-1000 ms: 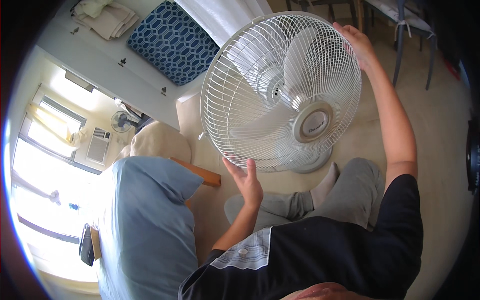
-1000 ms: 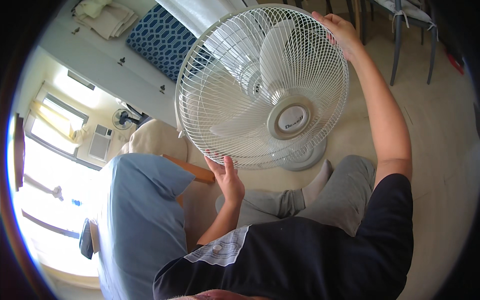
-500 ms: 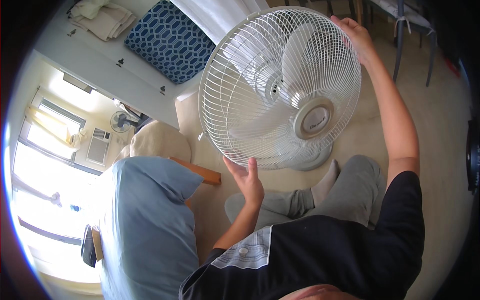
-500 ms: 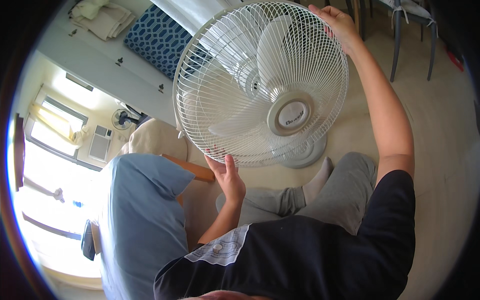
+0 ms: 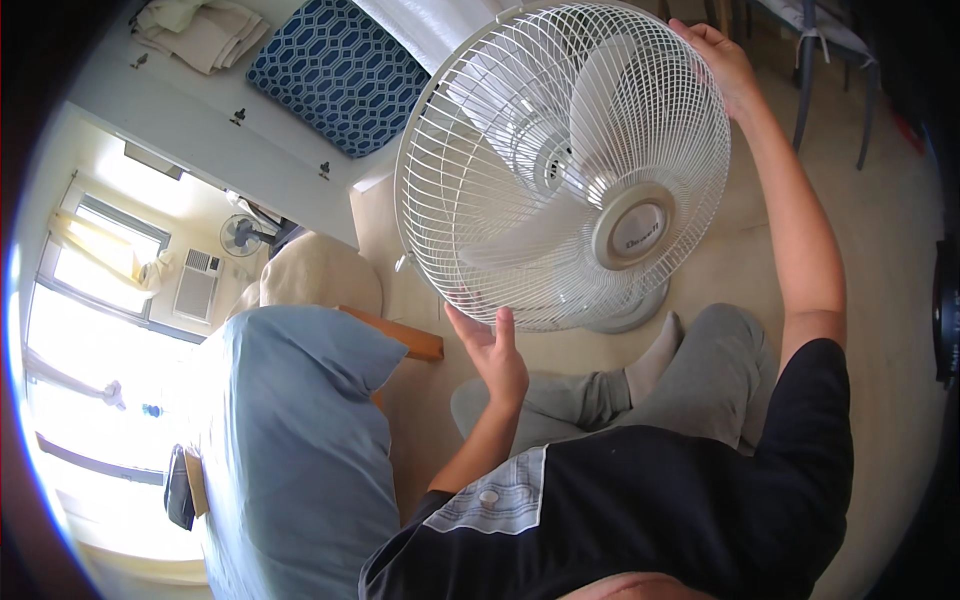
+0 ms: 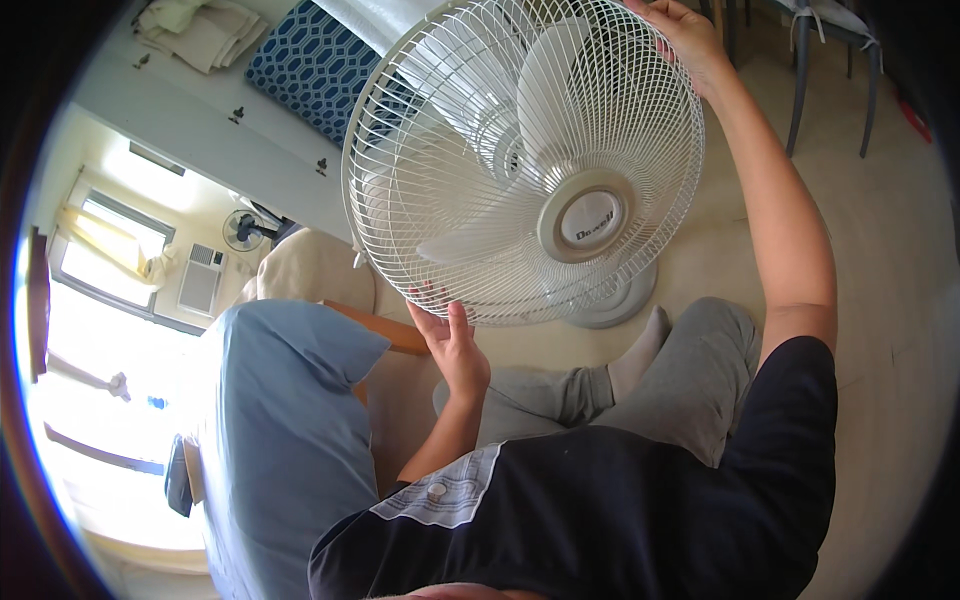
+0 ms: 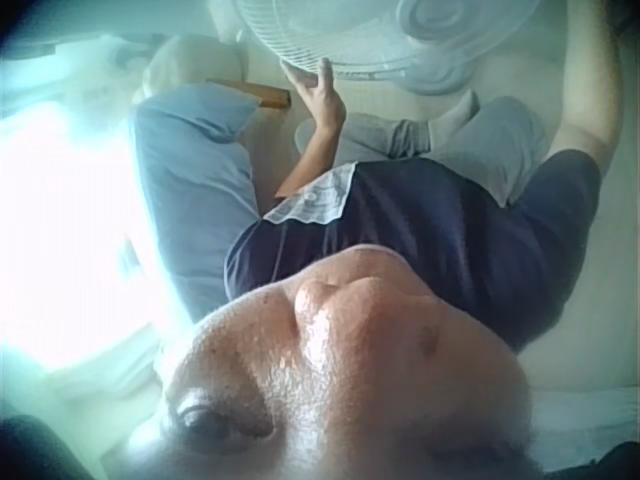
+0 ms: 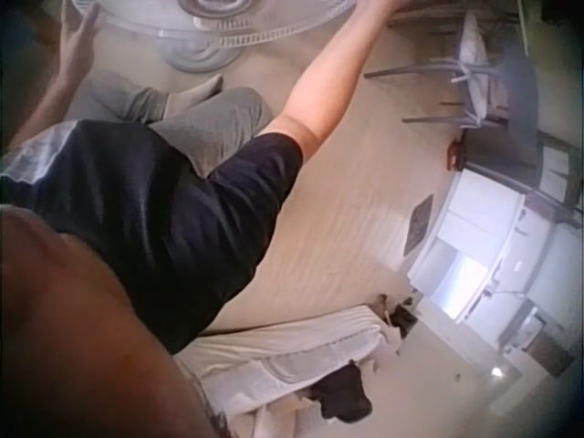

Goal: The person assembles a stand fan by taking the motor and cage components out of a closet, placing the rear cage onto the motor, and securing it with a nut.

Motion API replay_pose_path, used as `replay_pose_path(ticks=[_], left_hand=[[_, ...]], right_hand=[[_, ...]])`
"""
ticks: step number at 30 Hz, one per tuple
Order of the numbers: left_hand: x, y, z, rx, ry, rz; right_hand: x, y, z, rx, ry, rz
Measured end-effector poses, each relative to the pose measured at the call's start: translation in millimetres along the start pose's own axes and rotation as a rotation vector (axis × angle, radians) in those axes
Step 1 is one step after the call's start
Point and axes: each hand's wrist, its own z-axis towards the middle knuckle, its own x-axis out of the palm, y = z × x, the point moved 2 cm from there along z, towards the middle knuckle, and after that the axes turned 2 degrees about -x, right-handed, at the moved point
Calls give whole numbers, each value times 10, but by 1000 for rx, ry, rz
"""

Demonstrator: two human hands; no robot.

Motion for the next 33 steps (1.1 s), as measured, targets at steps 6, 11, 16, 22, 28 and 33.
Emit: replay_pose_path(ticks=[6,11,16,22,28,33], left_hand=[[-32,67,-18,-19,-8,64],[22,102,-50,6,31,79],[3,141,-32,63,8,176],[1,106,-32,-7,11,45],[6,94,-5,-55,8,-16],[-55,330,51,-65,8,77]], right_hand=[[45,-20,-73,-12,-44,-42],[-30,-11,-39,-43,-43,-183],[20,43,-70,-88,-95,-240],[91,51,-216,-199,-343,-364],[17,129,-432,-726,-695,-754],[-353,-20,-441,-80,-615,-284]])
